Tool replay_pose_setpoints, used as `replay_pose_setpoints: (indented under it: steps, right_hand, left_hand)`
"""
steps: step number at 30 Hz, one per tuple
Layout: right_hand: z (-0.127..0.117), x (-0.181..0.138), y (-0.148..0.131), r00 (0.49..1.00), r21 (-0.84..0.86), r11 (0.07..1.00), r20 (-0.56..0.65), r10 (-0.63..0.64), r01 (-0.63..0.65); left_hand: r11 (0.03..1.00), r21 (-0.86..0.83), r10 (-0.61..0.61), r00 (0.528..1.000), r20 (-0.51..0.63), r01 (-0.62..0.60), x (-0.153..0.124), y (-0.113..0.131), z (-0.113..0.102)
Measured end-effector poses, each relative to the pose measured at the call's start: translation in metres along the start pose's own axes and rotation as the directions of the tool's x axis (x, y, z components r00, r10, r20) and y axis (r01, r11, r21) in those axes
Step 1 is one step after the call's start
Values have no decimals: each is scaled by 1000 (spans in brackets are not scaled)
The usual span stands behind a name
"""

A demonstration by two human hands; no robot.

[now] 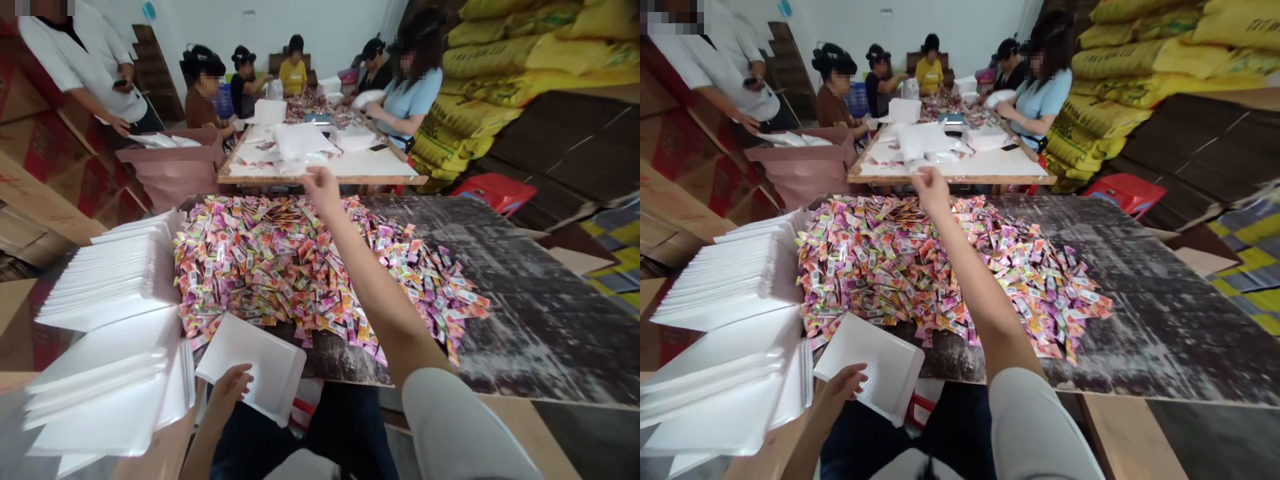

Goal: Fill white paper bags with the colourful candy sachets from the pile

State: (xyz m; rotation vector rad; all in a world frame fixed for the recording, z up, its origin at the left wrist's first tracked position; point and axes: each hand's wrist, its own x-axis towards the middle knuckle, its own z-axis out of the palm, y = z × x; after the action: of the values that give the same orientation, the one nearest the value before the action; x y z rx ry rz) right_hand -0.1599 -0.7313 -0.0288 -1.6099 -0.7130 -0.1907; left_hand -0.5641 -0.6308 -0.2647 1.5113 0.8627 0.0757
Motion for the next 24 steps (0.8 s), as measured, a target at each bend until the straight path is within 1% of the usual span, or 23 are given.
replay_pose_setpoints:
  steps: [1, 2, 3, 4, 5, 6, 7, 8, 9, 10, 11, 12, 13, 14, 15, 17, 19, 20, 21, 22, 23, 24]
  right_hand:
    - [5, -24, 2, 997, -25, 999, 63, -44, 46]
    - [8, -54, 5, 986, -53, 997, 157, -54, 63]
    - [9, -88, 10, 965, -76, 996, 261, -34, 55]
    - [5, -124, 17, 934, -93, 995, 356, 9, 26]
    - [-2, -159, 25, 903, -110, 994, 424, 68, -24]
    - [-12, -193, 35, 881, -126, 988, 452, 140, -92]
    - [-25, -223, 47, 871, -147, 973, 438, 224, -176]
    - [-40, -251, 59, 869, -173, 948, 382, 314, -267]
    - [-56, -277, 72, 869, -204, 911, 284, 404, -357]
    - [-70, -300, 84, 861, -240, 865, 159, 483, -441]
    - [-83, -320, 95, 841, -277, 813, 30, 540, -512]
    - [-92, -337, 104, 815, -315, 764, -63, 575, -563]
    - [-98, -351, 112, 796, -355, 725, -103, 597, -590]
    - [-100, -362, 117, 787, -395, 704, -88, 611, -591]
    - [-99, -368, 122, 788, -433, 701, -35, 615, -567]
    - [-89, -371, 128, 813, -501, 726, 73, 578, -471]
    - [-74, -363, 134, 860, -575, 731, 90, 502, -367]
    - [-67, -357, 137, 877, -623, 713, 88, 472, -322]
    - [-60, -353, 141, 883, -673, 684, 98, 459, -281]
    - [-55, -350, 145, 878, -718, 652, 123, 464, -244]
    - [-52, -349, 148, 863, -754, 622, 154, 481, -212]
    - [-50, -351, 151, 844, -780, 598, 186, 502, -183]
  left_hand:
    - [1000, 3, -9, 1000, 9, 9, 0, 0, 1]
    - [1000, 9, -20, 1000, 20, 20, -1, 0, 1]
    - [999, 16, -30, 999, 33, 29, -2, -1, 1]
    - [999, 25, -39, 998, 48, 38, -3, -2, 0]
    - [999, 33, -34, 998, 56, 32, -4, -4, 0]
    - [999, 41, -26, 997, 66, 23, -5, -6, 0]
    - [999, 51, -16, 997, 77, 12, -6, -9, 0]
    - [998, 60, -12, 996, 90, 7, -7, -12, 1]
    - [997, 77, -8, 995, 96, 1, -8, -14, 3]
    - [995, 104, 6, 996, 91, -16, -9, -15, 7]
    - [989, 140, 34, 996, 82, -45, -10, -14, 13]
    - [980, 180, 76, 994, 79, -89, -10, -12, 22]
    - [965, 218, 128, 987, 92, -146, -9, -8, 34]
    - [945, 249, 188, 974, 126, -215, -7, -2, 49]
    - [917, 271, 252, 951, 179, -294, -3, 6, 67]
    - [824, 322, 384, 878, 285, -465, 11, 23, 108]
    - [658, 457, 497, 801, 333, -599, 34, 40, 147]
    - [561, 549, 525, 779, 343, -620, 48, 46, 164]
    - [468, 635, 528, 771, 356, -614, 62, 52, 177]
    - [382, 703, 509, 772, 381, -600, 75, 55, 186]
    - [299, 742, 473, 769, 431, -600, 87, 56, 192]
    - [223, 751, 426, 755, 499, -622, 96, 54, 194]
